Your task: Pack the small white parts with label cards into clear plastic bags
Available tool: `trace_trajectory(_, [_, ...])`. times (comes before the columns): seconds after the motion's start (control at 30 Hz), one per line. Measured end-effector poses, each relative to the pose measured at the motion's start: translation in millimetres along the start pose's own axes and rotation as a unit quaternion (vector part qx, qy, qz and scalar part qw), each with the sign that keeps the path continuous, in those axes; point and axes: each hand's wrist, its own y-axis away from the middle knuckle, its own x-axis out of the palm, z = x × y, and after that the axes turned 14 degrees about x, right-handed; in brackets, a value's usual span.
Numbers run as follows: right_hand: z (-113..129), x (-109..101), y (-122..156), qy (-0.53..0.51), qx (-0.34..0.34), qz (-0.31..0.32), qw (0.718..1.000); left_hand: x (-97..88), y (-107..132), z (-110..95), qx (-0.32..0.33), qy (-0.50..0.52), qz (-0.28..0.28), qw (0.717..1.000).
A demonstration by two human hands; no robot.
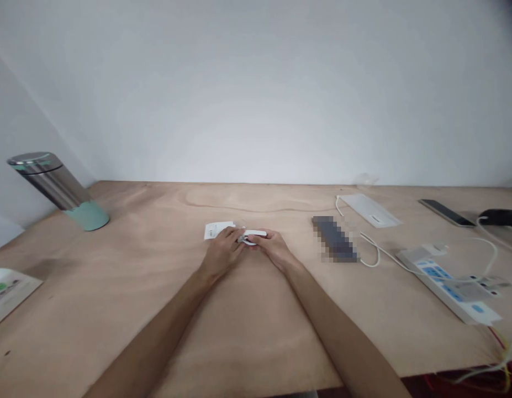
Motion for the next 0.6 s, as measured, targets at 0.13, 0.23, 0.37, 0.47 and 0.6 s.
trace_trajectory(0.13, [0.6, 2.0, 1.1, -0.010, -0.004, 0.006, 1.000, 4.0, -0.9, 0.1, -0.021, 0.029, -0.045, 0.998])
trace_trajectory(0.23, [0.7, 3.4, 2.0, -0.010, -0.006, 0.000, 1.000, 4.4, -2.1, -1.2, -0.038, 0.027, -0.065, 0.997])
trace_trajectory(0.37, [0.7, 5.4, 1.9, -0.012, -0.014, -0.016, 1.000, 1.8, -4.2, -4.9, -0.048, 0.032, -0.070, 0.996])
trace_trajectory(0.47, [1.2, 6.7, 1.4, -0.042, -0.017, -0.031, 0.998, 1.2, -5.5, -5.4, -0.027, 0.042, -0.050, 0.998])
trace_trajectory(0.6, [0.8, 7.7, 0.7, -0.063, -0.022, -0.049, 0.997, 3.0, -4.6, -1.0, -0.010, 0.050, -0.045, 0.998])
